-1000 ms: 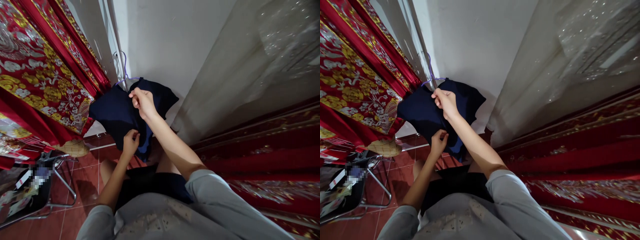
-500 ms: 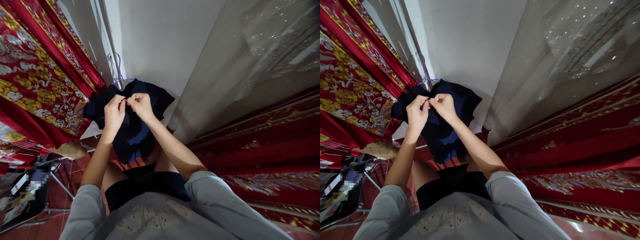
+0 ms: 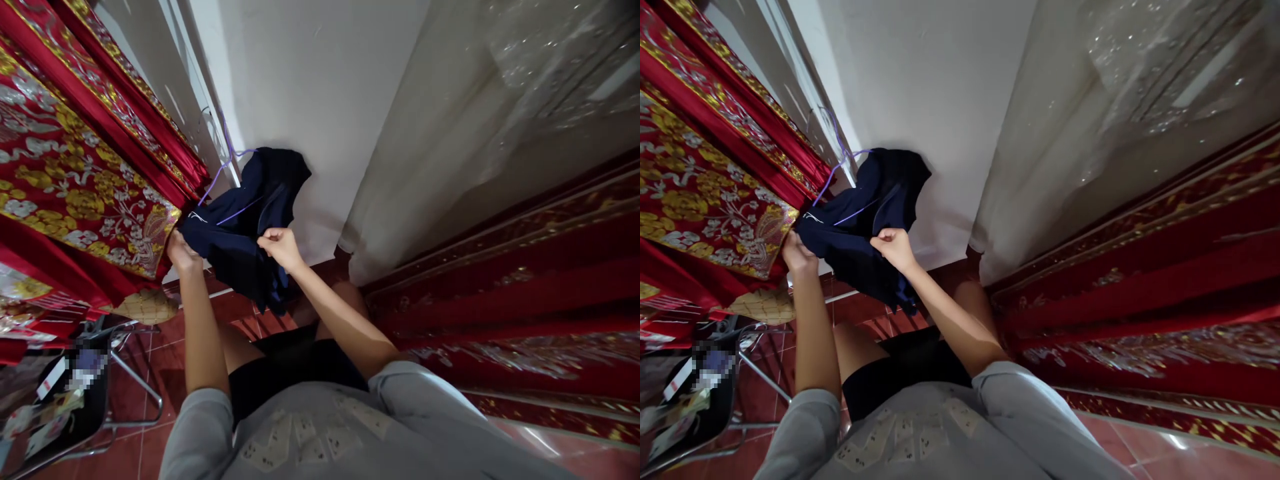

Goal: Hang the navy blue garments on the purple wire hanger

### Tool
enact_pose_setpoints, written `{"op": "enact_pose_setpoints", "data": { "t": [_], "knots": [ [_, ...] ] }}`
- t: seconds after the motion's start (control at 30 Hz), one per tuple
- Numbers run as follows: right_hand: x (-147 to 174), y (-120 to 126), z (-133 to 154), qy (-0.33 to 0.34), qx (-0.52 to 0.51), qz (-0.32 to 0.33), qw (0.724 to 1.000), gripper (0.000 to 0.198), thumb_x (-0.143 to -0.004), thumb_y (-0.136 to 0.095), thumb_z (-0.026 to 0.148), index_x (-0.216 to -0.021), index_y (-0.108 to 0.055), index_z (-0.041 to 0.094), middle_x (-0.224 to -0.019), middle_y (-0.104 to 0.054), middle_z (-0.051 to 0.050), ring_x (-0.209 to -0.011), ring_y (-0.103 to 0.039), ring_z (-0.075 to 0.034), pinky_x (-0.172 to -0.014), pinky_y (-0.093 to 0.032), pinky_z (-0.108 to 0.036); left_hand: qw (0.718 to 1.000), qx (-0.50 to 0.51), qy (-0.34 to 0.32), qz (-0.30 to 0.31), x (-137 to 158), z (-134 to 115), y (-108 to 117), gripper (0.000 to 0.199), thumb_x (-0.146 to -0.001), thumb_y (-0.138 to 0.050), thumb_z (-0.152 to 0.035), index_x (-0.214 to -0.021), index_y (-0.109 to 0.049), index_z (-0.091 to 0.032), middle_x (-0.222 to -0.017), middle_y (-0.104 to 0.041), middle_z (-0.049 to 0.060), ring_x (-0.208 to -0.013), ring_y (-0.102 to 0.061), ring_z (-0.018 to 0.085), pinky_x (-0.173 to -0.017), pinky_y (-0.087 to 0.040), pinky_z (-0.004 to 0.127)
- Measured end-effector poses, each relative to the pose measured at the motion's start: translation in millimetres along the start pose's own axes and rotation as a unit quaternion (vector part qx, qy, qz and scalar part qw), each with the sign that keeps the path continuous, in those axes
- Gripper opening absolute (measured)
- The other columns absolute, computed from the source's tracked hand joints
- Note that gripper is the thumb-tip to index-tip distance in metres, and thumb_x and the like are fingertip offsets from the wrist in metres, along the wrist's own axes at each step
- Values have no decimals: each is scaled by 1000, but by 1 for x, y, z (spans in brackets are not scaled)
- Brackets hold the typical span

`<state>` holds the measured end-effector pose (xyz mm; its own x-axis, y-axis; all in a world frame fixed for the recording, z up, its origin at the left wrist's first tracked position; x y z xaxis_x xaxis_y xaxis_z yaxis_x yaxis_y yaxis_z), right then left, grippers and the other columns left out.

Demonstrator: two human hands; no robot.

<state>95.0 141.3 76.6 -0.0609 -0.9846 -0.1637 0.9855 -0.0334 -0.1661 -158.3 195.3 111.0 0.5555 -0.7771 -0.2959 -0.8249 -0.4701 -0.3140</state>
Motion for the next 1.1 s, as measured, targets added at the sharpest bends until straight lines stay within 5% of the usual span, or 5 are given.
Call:
{"op": "enact_pose_setpoints", "data": {
  "t": [0.3, 0.47, 0.77, 0.93, 1.1],
  "knots": [
    [25, 46, -11, -58, -57, -93, 992, 18, -65, -62, 32, -52, -62, 19, -41, -45, 5, -41, -35, -8, -47, -24, -24, 995, -43, 91, 2, 124, 76, 8, 33, -74, -73, -47, -87, -57, -21, -74, -58, -3, -70, -59, 11, -72, -51, 23],
    [24, 65, -21, -57, 103, -23, 993, 18, -71, -64, 32, -62, -69, 18, -53, -59, 0, -54, -51, -13, -57, -36, -26, 975, -123, 60, 177, 143, 53, -15, 24, -85, -67, -43, -89, -66, -19, -89, -66, 2, -85, -64, 14, -86, -52, 26],
    [40, 12, -5, 29, 117, 229, 966, 28, -74, -66, 19, -101, -69, 17, -104, -72, -9, -97, -65, -24, -93, -50, -36, 961, -141, -44, 232, 160, -1, -65, 24, -94, -62, -41, -98, -71, -19, -100, -72, 7, -96, -69, 20, -91, -55, 32],
    [21, 9, 26, 50, 115, 268, 955, 15, -83, -54, 24, -74, -64, 18, -75, -67, -1, -74, -60, -18, -77, -49, -32, 955, -150, -63, 249, 141, 0, -34, 36, -98, -57, -51, -117, -66, -22, -123, -70, 10, -114, -67, 22, -102, -52, 34],
    [-34, 17, 59, 186, 107, 185, 959, 34, -72, -57, 10, -100, -74, 19, -108, -74, -5, -97, -67, -21, -92, -51, -34, 838, -283, 4, 467, 136, 22, 17, 42, -96, -57, -56, -101, -74, -18, -91, -76, 7, -87, -71, 25, -79, -57, 34]
  ]
}}
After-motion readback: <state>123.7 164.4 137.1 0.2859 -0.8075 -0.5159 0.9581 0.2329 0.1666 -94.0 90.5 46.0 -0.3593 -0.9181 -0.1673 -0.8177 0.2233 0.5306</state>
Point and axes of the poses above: each hand's wrist, its own x-axis away from the middle knuckle, its own y-axis out of the back of the hand, z = x × y, the point moved 2 cm from there along -x, towards the middle knuckle
